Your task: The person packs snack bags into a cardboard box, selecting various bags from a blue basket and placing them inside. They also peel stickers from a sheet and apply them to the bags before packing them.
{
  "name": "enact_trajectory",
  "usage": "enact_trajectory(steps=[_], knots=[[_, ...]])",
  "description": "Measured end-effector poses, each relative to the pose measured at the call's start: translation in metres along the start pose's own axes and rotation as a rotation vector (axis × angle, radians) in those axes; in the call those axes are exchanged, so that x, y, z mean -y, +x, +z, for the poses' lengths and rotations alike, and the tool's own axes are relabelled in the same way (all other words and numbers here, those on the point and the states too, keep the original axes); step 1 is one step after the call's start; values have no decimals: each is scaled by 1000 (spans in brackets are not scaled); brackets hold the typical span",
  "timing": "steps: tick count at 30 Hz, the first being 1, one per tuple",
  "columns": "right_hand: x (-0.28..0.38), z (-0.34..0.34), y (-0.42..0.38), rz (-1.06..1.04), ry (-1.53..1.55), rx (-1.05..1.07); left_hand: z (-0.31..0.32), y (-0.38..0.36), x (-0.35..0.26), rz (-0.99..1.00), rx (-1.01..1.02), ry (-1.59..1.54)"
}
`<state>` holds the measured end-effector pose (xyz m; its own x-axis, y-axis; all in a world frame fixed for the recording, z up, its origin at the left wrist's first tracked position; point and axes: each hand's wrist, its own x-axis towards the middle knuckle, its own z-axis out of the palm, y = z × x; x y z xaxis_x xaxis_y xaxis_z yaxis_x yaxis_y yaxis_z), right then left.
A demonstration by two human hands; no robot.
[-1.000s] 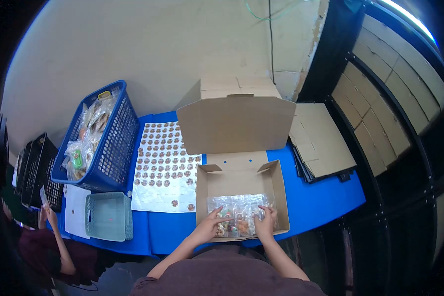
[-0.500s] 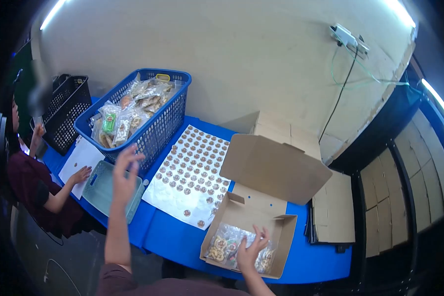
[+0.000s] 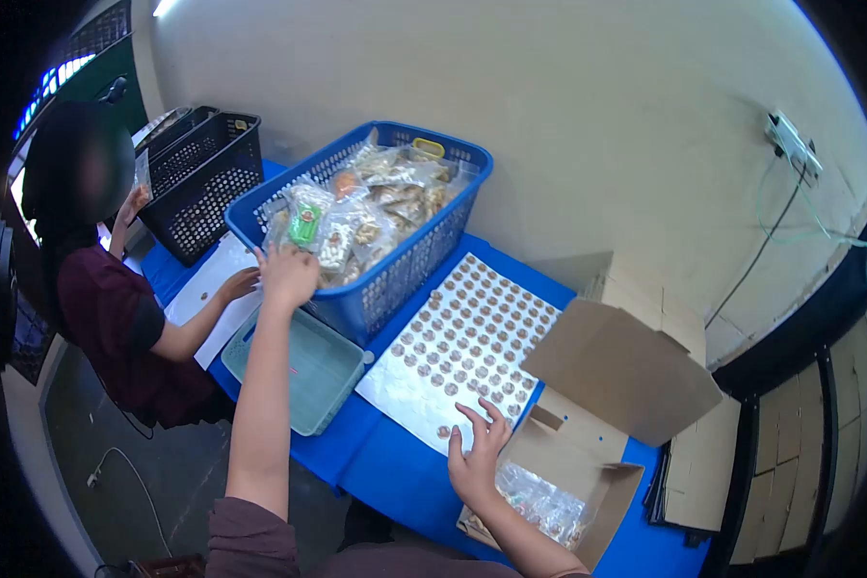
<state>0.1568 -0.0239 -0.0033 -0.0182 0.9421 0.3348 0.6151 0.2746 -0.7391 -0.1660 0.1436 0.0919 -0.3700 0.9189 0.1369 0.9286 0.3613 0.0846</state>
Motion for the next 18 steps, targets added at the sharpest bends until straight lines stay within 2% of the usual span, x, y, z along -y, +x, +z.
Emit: enact_trajectory(steps=[1,2,4,5,6,7,9,11,13,15,17,18], knots=[[4,6,11,-10,4,5,-5,2,0,53,129,165],[9,12,24,-53,-4,-18,-2,9,1,44,124,168],[28,28,50,-97,1,-48,-2,22,2,154,260,282],[39,37,65,-121,31,-62,-15,31,-1,208,539,235],[54,45,81,-151,41,-76,-19,35,-2,276,603,271],[70,54,97,-182,52,-95,-28,36,-5,291,647,238],[99,75,134,-275,147,-158,7,51,-3,305,505,272],[120,98,174,-361,240,-142,32,65,-6,381,546,221],[124,130,220,-91,586,227,52,77,-9,450,652,161],[130,150,266,242,790,634,66,86,-11,516,747,108],[133,174,304,276,706,726,70,89,-11,577,812,56],[128,190,326,252,499,684,66,89,-11,542,846,18]])
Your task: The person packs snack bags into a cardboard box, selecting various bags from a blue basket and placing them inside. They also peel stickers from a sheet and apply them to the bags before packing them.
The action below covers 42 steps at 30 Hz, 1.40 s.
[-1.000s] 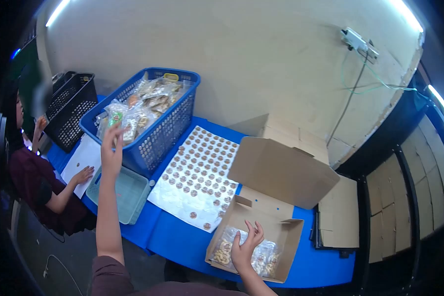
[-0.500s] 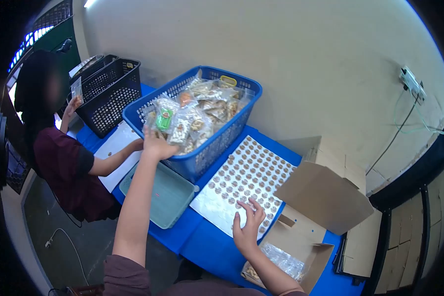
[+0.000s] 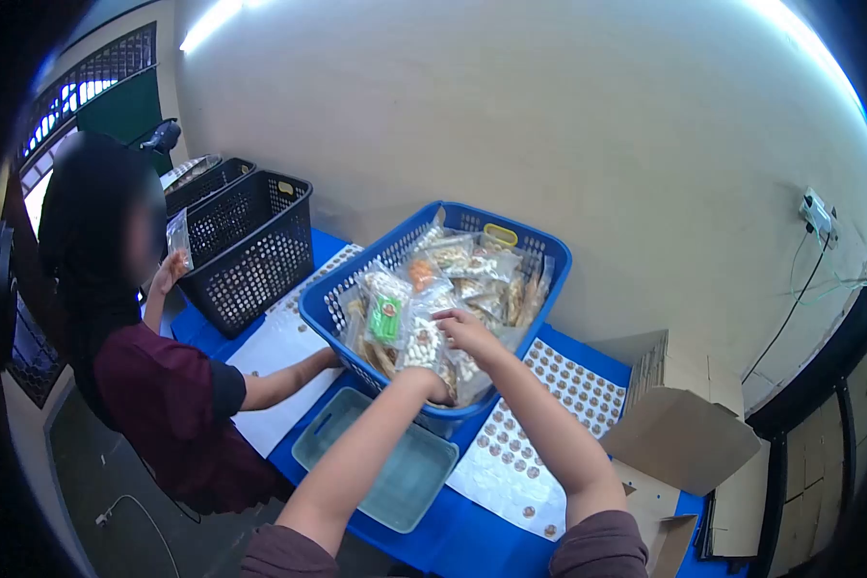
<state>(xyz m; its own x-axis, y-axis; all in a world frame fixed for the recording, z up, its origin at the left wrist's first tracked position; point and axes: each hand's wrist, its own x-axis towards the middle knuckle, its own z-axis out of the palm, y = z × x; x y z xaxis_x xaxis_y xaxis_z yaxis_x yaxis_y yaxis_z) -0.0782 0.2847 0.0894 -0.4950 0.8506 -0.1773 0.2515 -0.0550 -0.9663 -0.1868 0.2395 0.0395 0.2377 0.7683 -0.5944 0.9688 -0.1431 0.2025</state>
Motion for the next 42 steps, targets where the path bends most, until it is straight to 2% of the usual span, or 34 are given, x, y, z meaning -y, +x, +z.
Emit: enact_trajectory(steps=[2,3,5,6,7,9,11,12,14,15,17,19,20,22,24,25,26,27,29,32,33,35,36,40,42], knots=[[-20,-11,54,49,-210,-212,-1,-4,-3,-9,18,-59],[-21,-16,69,28,-303,-244,-1,-3,-5,-29,34,-56],[-46,-37,110,57,-687,-309,-1,-1,-8,-48,55,-51],[-56,-35,112,59,-686,-312,-2,1,-10,-36,137,-28],[-65,-32,110,114,-713,-276,-10,0,-10,-26,202,-1],[-64,-32,108,166,-812,-181,-8,-14,-14,-74,94,15],[-18,-20,67,224,-464,39,-7,-9,-13,-59,169,-12],[-27,-26,72,225,-459,35,-10,-18,-15,-16,154,-34],[-52,-47,94,256,-479,281,-14,-30,-17,17,99,-16],[-51,-48,93,255,-470,278,-13,-28,-17,16,104,-7],[-46,-53,94,76,-273,-74,-11,-18,-16,25,147,27],[-50,-56,91,-44,-45,-339,11,13,-12,40,116,46],[-52,-61,93,-38,-41,-343,21,37,-8,61,120,33],[-57,-68,97,-106,174,-618,27,39,-7,82,140,20],[-63,-66,96,-75,129,-618,24,32,-9,-24,37,-84],[-64,-65,94,-52,78,-617,15,15,-12,-23,47,-83],[-77,-79,101,17,-166,-413,1,-7,-15,-48,59,-64],[-76,-75,95,35,-163,-411,-1,-19,-17,-71,77,-47],[-39,-59,85,392,-519,131,-7,-14,-15,-73,38,-72],[-19,-34,66,420,-615,215,-3,-5,-12,5,91,-5],[-25,-31,68,419,-616,211,-3,-10,-13,-9,47,-27],[-50,-27,85,331,-734,359,-4,-11,-15,-25,0,-50],[-62,-25,97,322,-751,333,-3,-11,-16,-7,4,-43],[-68,-24,115,314,-654,366,-2,-9,-15,51,17,3],[-63,-26,115,325,-592,451,-4,-6,-13,81,17,20]])
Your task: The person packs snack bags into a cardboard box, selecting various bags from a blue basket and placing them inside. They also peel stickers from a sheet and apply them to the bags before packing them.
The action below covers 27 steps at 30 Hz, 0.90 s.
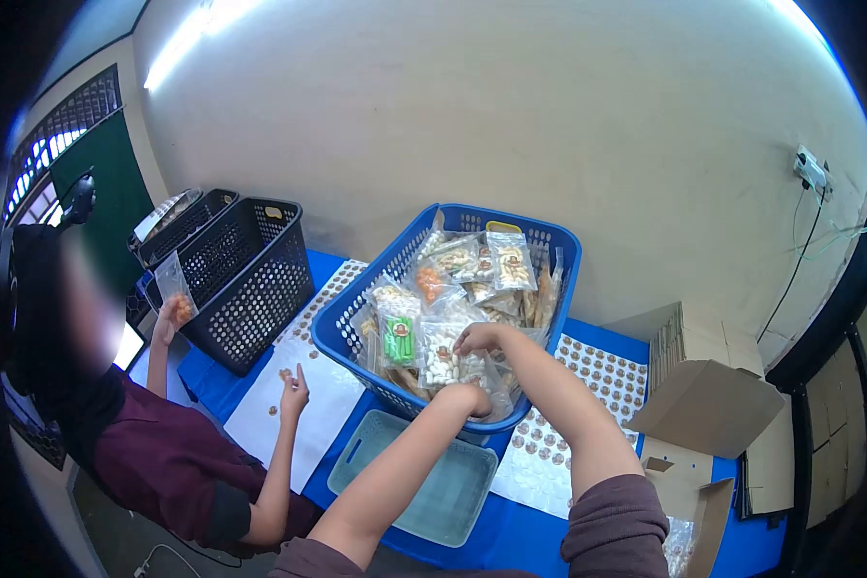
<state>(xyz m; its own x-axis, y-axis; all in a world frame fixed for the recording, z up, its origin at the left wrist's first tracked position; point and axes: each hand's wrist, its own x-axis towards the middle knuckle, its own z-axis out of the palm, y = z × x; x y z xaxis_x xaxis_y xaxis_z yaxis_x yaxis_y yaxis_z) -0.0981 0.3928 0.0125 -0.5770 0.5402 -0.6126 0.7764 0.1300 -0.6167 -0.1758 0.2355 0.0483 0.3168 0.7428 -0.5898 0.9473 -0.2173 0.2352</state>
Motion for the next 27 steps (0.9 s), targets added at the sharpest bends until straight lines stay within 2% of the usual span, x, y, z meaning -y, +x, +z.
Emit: enact_trajectory(steps=[1,3,9,11,12,14,15,18,21,22,24,27], knots=[[1,0,-3,1,3,1,1,2,-1,20,6,6],[4,-1,-11,-129,276,-223,2,14,1,41,56,20],[16,-8,-29,-250,584,-297,5,24,1,10,106,1],[17,-13,-32,-353,729,-522,9,26,3,-12,126,-35],[15,-15,-33,-356,733,-522,10,21,3,-17,98,-46],[12,-27,-39,-522,977,-861,2,15,3,-17,56,-53],[14,-28,-45,-522,975,-869,1,11,3,8,26,-42],[9,-19,-48,-481,920,-792,0,6,1,36,5,-29],[1,-12,-21,-163,291,-396,-1,1,-1,18,-2,-28],[5,-8,-24,-163,292,-393,-1,0,-1,8,-8,-26],[7,-3,-33,238,-177,-202,-2,1,0,22,9,-23],[5,1,-33,338,-87,-147,-2,1,-1,35,31,-8]])
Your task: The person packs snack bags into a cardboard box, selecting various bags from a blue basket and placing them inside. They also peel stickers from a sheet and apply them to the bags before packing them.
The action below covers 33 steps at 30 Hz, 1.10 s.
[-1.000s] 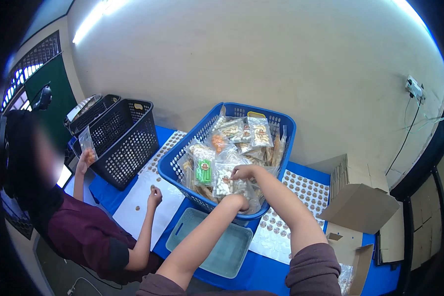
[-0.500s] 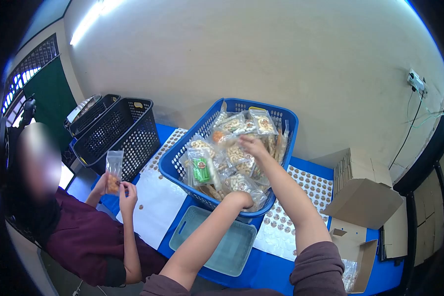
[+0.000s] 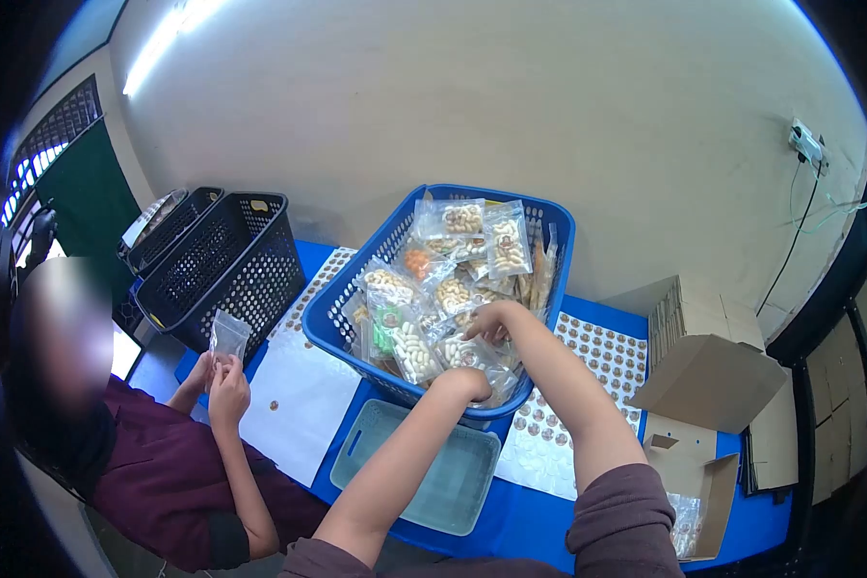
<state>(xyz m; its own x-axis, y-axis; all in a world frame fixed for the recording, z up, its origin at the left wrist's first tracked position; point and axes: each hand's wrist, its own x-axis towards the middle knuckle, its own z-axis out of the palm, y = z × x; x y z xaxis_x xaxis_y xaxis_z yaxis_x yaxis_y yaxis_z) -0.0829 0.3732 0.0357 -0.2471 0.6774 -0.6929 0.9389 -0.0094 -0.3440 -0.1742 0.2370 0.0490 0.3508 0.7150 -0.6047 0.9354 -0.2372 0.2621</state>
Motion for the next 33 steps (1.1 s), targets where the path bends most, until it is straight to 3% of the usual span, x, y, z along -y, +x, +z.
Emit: enact_trajectory(steps=[1,4,5,7,9,10,12,14,16,17,18,20,22,24,30,33], knots=[[-3,0,7,0,0,2,-1,-1,-1,-5,1,11],[-6,-5,25,-315,230,254,-1,1,0,8,10,18],[-12,-10,28,-315,228,256,0,2,0,7,10,15],[-12,-20,14,-423,405,-266,2,0,2,-6,-71,-52],[-10,-28,13,-561,821,-709,-2,-7,-1,-27,-31,-43],[-9,-30,14,-561,821,-708,-6,-12,-4,-46,7,-32],[-10,-32,15,-601,1091,-1086,-10,-20,-7,-54,11,-35],[-35,-35,54,-540,980,-1141,-10,-21,-7,-61,18,-31],[-32,-33,42,-282,594,-914,-10,-21,-6,-48,-10,-51],[-32,-29,36,-305,811,-675,-8,-18,-6,-48,-10,-48],[-29,-25,35,-305,813,-678,-8,-16,-6,-53,-4,-26],[-27,-21,32,-338,408,-701,-4,-13,-5,-56,2,1],[-26,-20,28,-418,321,-617,-5,-22,-6,-39,59,62],[-23,-13,22,-340,406,-125,3,-5,-2,-54,84,76],[8,-1,-19,-146,73,-31,-3,-11,-2,-32,140,99],[5,16,9,-100,19,87,-13,-7,-8,-53,107,78]])
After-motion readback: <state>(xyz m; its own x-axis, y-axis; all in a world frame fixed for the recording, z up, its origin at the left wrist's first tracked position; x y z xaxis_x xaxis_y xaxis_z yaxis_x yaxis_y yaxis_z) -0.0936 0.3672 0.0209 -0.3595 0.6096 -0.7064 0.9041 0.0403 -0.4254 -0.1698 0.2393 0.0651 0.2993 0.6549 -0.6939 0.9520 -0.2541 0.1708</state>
